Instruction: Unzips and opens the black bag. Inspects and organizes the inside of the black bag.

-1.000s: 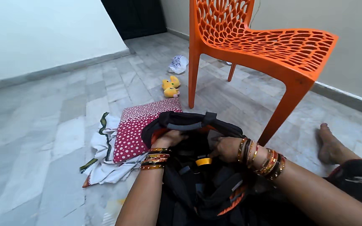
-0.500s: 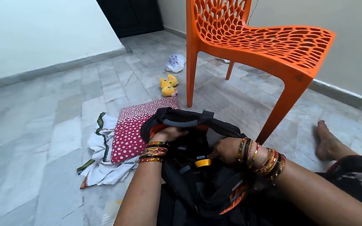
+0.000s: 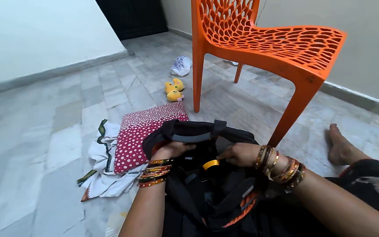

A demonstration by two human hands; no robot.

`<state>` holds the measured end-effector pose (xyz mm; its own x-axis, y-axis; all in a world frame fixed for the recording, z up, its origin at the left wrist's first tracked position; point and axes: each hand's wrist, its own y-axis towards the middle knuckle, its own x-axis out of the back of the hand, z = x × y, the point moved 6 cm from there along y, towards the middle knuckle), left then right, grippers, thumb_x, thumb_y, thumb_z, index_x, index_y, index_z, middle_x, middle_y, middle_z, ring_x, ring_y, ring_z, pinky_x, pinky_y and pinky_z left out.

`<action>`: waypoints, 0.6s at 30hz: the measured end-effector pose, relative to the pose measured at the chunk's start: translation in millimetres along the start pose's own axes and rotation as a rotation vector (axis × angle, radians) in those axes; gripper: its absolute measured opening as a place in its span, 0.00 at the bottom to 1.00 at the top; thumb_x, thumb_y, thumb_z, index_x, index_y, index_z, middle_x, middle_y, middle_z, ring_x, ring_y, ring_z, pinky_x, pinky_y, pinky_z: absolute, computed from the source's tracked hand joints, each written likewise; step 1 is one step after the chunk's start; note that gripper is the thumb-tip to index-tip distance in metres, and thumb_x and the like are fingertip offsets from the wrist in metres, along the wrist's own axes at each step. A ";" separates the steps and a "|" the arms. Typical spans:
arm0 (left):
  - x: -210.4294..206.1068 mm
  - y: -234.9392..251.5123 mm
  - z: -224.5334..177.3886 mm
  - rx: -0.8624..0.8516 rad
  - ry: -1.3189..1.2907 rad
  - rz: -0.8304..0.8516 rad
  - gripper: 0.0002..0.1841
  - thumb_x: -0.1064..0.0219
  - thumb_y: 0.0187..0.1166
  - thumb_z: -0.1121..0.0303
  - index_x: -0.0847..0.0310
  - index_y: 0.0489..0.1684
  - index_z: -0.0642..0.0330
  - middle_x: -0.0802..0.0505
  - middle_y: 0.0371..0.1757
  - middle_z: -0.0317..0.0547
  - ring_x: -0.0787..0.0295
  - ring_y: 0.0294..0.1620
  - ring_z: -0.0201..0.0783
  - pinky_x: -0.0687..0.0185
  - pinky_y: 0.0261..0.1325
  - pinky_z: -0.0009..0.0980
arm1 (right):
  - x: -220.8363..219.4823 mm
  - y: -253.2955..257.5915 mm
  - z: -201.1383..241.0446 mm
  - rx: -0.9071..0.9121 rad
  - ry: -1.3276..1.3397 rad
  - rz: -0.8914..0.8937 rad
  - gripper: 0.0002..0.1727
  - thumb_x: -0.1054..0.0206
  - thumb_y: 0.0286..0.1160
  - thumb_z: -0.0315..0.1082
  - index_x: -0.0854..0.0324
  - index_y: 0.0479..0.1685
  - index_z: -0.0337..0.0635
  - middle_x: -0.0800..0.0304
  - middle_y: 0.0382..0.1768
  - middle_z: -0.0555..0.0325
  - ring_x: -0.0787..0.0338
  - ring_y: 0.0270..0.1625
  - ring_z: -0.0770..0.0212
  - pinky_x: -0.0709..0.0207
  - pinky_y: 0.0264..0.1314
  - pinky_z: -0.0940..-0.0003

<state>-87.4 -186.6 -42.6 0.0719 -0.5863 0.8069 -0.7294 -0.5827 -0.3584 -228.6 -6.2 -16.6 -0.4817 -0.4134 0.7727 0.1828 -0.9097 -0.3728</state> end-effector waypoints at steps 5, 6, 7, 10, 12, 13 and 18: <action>-1.9 -6.1 7.1 0.072 -0.016 0.006 0.28 0.26 0.78 0.50 0.18 0.74 0.54 0.13 0.73 0.53 0.23 0.80 0.49 0.36 0.85 0.54 | 18.6 -47.3 -9.7 0.032 0.218 -0.131 0.24 0.46 0.91 0.34 0.25 0.83 0.51 0.20 0.80 0.58 0.21 0.81 0.61 0.34 0.87 0.55; -1.1 -8.8 6.9 0.087 -0.025 -0.001 0.28 0.25 0.77 0.50 0.18 0.73 0.53 0.13 0.73 0.53 0.23 0.80 0.49 0.36 0.85 0.54 | 19.2 -58.6 -12.7 0.034 0.233 -0.122 0.24 0.45 0.90 0.33 0.25 0.83 0.51 0.20 0.80 0.58 0.21 0.81 0.61 0.33 0.86 0.55; -0.5 -10.5 7.7 0.099 -0.030 -0.009 0.29 0.24 0.76 0.50 0.18 0.73 0.53 0.13 0.72 0.52 0.23 0.80 0.49 0.36 0.85 0.54 | 19.4 -69.4 -15.4 0.041 0.232 -0.113 0.24 0.43 0.89 0.34 0.24 0.82 0.50 0.20 0.80 0.58 0.21 0.80 0.61 0.32 0.86 0.55; 2.8 -16.5 7.8 0.106 -0.058 -0.012 0.28 0.27 0.78 0.49 0.17 0.73 0.54 0.12 0.72 0.53 0.23 0.80 0.49 0.36 0.85 0.55 | 18.6 -93.5 -14.4 0.039 0.135 -0.090 0.29 0.30 0.80 0.41 0.25 0.82 0.47 0.22 0.80 0.52 0.20 0.80 0.54 0.29 0.83 0.49; 6.3 -23.4 7.4 0.130 -0.052 -0.004 0.28 0.32 0.82 0.46 0.17 0.73 0.53 0.13 0.73 0.53 0.23 0.80 0.50 0.37 0.85 0.56 | 16.1 -97.6 0.7 -0.008 0.005 -0.052 0.40 0.25 0.75 0.51 0.32 0.87 0.48 0.27 0.84 0.47 0.22 0.81 0.47 0.29 0.81 0.43; 7.9 -26.8 7.5 0.142 -0.031 -0.001 0.28 0.35 0.83 0.44 0.17 0.72 0.54 0.12 0.72 0.55 0.22 0.79 0.53 0.37 0.84 0.59 | 12.8 -95.9 11.4 -0.012 -0.052 -0.042 0.44 0.24 0.72 0.54 0.35 0.89 0.50 0.32 0.86 0.45 0.26 0.84 0.44 0.31 0.82 0.41; 14.6 -48.8 7.7 0.079 0.098 -0.063 0.28 0.40 0.86 0.44 0.10 0.61 0.60 0.07 0.60 0.62 0.15 0.69 0.62 0.31 0.74 0.68 | -21.2 -70.0 57.2 0.086 -0.205 -0.058 0.46 0.19 0.65 0.51 0.33 0.87 0.49 0.44 0.92 0.44 0.47 0.94 0.36 0.49 0.85 0.28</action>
<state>-45.5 -171.1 -16.9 0.0459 -0.4917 0.8695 -0.6694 -0.6612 -0.3386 -182.2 64.0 22.5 -0.3108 -0.3510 0.8833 0.2362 -0.9287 -0.2860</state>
